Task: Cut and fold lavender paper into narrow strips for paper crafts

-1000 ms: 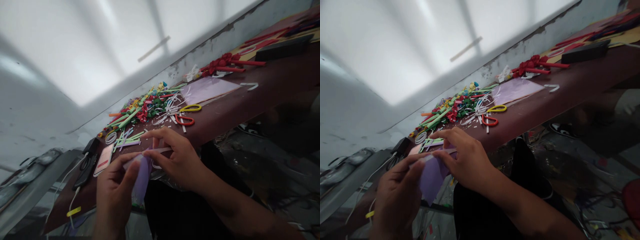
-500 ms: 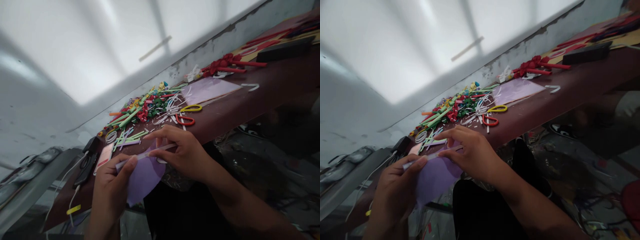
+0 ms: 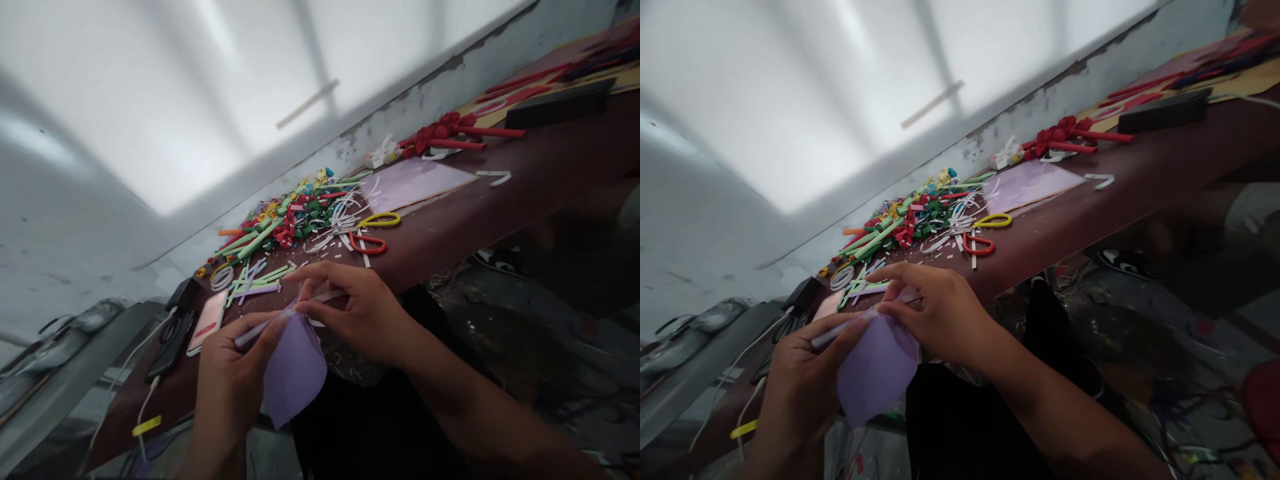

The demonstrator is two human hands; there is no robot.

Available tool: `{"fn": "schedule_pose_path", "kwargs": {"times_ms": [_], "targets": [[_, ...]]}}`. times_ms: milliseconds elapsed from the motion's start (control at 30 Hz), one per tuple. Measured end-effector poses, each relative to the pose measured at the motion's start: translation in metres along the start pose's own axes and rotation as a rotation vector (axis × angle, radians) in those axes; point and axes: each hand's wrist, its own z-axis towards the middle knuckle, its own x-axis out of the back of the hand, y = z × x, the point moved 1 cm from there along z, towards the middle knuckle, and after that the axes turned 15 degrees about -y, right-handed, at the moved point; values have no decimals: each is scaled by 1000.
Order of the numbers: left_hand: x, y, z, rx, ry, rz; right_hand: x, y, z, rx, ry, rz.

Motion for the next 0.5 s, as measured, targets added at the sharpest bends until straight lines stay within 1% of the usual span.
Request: {"fn": "schedule_pose_path", "kwargs": {"times_ms": [100, 200, 267, 333, 433, 500], "targets": [[3, -2, 1, 84, -47, -74, 0, -1, 0, -12, -29, 53], [8, -2, 1, 111, -86, -107, 0, 0, 0, -34, -23, 38], [12, -2, 2, 116, -118, -124, 1, 1, 1, -14, -25, -4], [16, -1, 2, 139, -147, -158, 5, 2, 1, 37, -42, -55], [20, 5, -1, 155, -140, -182, 11, 3, 1, 102, -113, -83], [20, 9, -5, 152, -109, -168, 13, 4, 0, 101, -193, -81]]}}
